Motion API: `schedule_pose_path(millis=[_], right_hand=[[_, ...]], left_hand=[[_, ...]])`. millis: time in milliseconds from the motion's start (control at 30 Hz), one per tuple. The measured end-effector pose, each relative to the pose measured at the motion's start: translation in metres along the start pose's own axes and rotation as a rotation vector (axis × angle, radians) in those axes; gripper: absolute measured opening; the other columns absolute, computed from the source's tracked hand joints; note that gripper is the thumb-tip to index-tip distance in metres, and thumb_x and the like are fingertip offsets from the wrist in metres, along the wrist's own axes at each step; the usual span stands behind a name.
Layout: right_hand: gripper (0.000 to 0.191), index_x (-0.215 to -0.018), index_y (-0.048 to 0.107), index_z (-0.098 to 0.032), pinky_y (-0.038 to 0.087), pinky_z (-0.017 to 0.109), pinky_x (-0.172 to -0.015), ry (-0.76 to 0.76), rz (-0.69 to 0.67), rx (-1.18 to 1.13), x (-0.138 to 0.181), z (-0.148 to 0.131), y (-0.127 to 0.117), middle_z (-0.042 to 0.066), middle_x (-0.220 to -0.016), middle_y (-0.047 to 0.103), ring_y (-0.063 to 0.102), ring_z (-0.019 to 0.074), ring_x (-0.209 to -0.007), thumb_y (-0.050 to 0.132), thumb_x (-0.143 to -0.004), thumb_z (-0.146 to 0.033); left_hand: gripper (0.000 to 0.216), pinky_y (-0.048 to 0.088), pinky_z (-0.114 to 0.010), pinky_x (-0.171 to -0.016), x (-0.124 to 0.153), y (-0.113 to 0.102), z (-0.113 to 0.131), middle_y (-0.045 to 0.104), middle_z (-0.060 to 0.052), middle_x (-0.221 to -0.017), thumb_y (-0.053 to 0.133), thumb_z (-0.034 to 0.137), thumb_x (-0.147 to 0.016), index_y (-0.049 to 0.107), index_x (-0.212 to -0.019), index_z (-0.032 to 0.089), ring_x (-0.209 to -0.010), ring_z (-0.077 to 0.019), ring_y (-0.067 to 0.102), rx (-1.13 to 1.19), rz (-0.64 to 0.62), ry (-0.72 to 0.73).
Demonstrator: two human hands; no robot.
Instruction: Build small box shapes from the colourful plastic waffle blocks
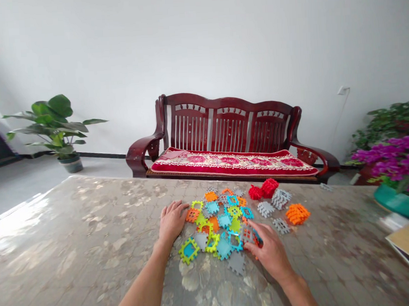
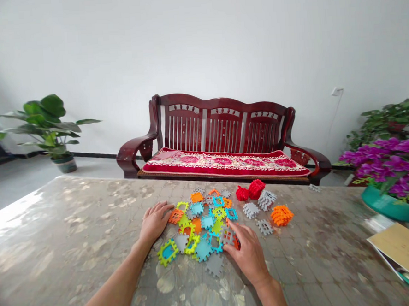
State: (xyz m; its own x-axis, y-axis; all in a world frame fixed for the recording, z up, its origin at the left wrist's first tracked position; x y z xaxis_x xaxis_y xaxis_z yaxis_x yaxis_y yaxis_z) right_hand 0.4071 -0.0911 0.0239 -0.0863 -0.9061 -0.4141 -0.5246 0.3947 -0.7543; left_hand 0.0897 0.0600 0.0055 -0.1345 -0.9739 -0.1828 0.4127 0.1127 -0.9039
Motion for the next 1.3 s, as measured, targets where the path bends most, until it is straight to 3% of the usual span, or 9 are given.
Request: schedule_pose_path(millis=[200,300,367,467,567,767,933,1100,1300], right_hand=[[0.059,-0.129,0.057,-0.021,0.051,0.039,-0.083,0.324,0.228,0.054,0.001,0.082,-0.046,0.009,-0.111,0.068,0.064,0.0240,-0.091,0.057,-0.077,-0.048],[0.060,-0.129,0.057,-0.019,0.051,0.039,-0.081,0.389,0.238,0.106,0.001,0.112,-0.059,0.009,-0.101,0.069,0.064,0.0244,-0.088,0.056,-0.075,-0.046],[0.057,-0.128,0.058,-0.020,0.050,0.040,-0.086,0.368,0.206,0.114,-0.001,0.123,-0.061,0.009,-0.106,0.069,0.064,0.0250,-0.094,0.055,-0.075,-0.042],[0.053,-0.127,0.058,-0.020,0.046,0.042,-0.097,0.299,0.171,0.123,-0.003,0.128,-0.059,0.011,-0.122,0.065,0.060,0.0257,-0.110,0.048,-0.077,-0.035],[0.051,-0.127,0.058,-0.019,0.044,0.044,-0.100,0.280,0.190,0.186,0.001,0.126,-0.055,0.011,-0.126,0.063,0.058,0.0257,-0.115,0.044,-0.079,-0.032],[0.057,-0.126,0.058,-0.015,0.048,0.045,-0.086,0.376,0.214,0.424,0.000,0.111,-0.051,0.016,-0.112,0.068,0.063,0.0313,-0.099,0.050,-0.083,-0.052],[0.060,-0.126,0.059,-0.018,0.048,0.047,-0.080,0.453,0.159,0.540,-0.007,0.106,-0.046,0.017,-0.109,0.068,0.062,0.0344,-0.098,0.053,-0.081,-0.057],[0.051,-0.124,0.060,-0.019,0.049,0.044,-0.077,0.477,0.165,0.521,-0.006,0.108,-0.045,0.015,-0.102,0.070,0.064,0.0321,-0.092,0.052,-0.084,-0.050],[0.060,-0.127,0.057,-0.016,0.048,0.042,-0.083,0.484,0.348,0.309,0.006,0.119,-0.054,0.014,-0.106,0.071,0.064,0.0306,-0.094,0.049,-0.082,-0.054]], left_hand=[[0.037,0.023,-0.046,-0.115,0.000,-0.001,0.000,0.057,0.000,-0.141,0.040,0.038,-0.093,0.065,-0.120,0.034,-0.135,-0.0222,0.043,-0.017,0.012,-0.009],[0.036,0.024,-0.045,-0.114,-0.001,-0.001,0.000,0.058,0.000,-0.140,0.041,0.037,-0.093,0.066,-0.119,0.034,-0.134,-0.0217,0.044,-0.025,0.012,-0.005],[0.036,0.025,-0.044,-0.113,-0.002,-0.001,0.000,0.058,0.000,-0.139,0.041,0.037,-0.093,0.066,-0.118,0.034,-0.133,-0.0214,0.045,-0.030,0.015,-0.001],[0.036,0.026,-0.043,-0.112,-0.002,0.000,-0.001,0.058,0.000,-0.140,0.040,0.037,-0.093,0.066,-0.119,0.035,-0.133,-0.0209,0.045,-0.037,0.021,0.000],[0.036,0.026,-0.043,-0.112,-0.002,0.002,-0.002,0.058,0.000,-0.140,0.040,0.038,-0.093,0.065,-0.119,0.035,-0.133,-0.0212,0.045,-0.044,0.017,0.001],[0.037,0.025,-0.043,-0.113,-0.003,0.003,-0.003,0.058,0.000,-0.140,0.039,0.038,-0.093,0.065,-0.119,0.034,-0.133,-0.0213,0.045,-0.043,0.025,0.004],[0.037,0.026,-0.043,-0.112,-0.002,0.000,0.000,0.058,0.000,-0.139,0.040,0.037,-0.092,0.065,-0.119,0.033,-0.133,-0.0216,0.046,-0.048,0.021,0.001],[0.036,0.026,-0.042,-0.112,-0.002,0.000,0.000,0.059,-0.001,-0.138,0.041,0.037,-0.092,0.066,-0.118,0.034,-0.133,-0.0218,0.045,-0.051,0.035,0.002],[0.037,0.025,-0.043,-0.113,-0.002,0.000,0.000,0.059,-0.001,-0.138,0.039,0.037,-0.093,0.065,-0.118,0.033,-0.133,-0.0219,0.045,-0.048,0.033,-0.001]])
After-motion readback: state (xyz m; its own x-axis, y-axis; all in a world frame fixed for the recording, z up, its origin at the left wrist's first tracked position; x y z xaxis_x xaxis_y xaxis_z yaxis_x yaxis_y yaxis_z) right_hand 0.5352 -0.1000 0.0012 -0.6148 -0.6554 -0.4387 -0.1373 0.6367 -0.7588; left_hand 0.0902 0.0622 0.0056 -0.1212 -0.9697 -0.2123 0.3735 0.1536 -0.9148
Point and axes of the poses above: each hand's wrist, its own x-axis away from the middle knuckle, its own y-axis out of the palm, z = x × y, the point moved 6 cm from there along -x, towards the middle knuckle
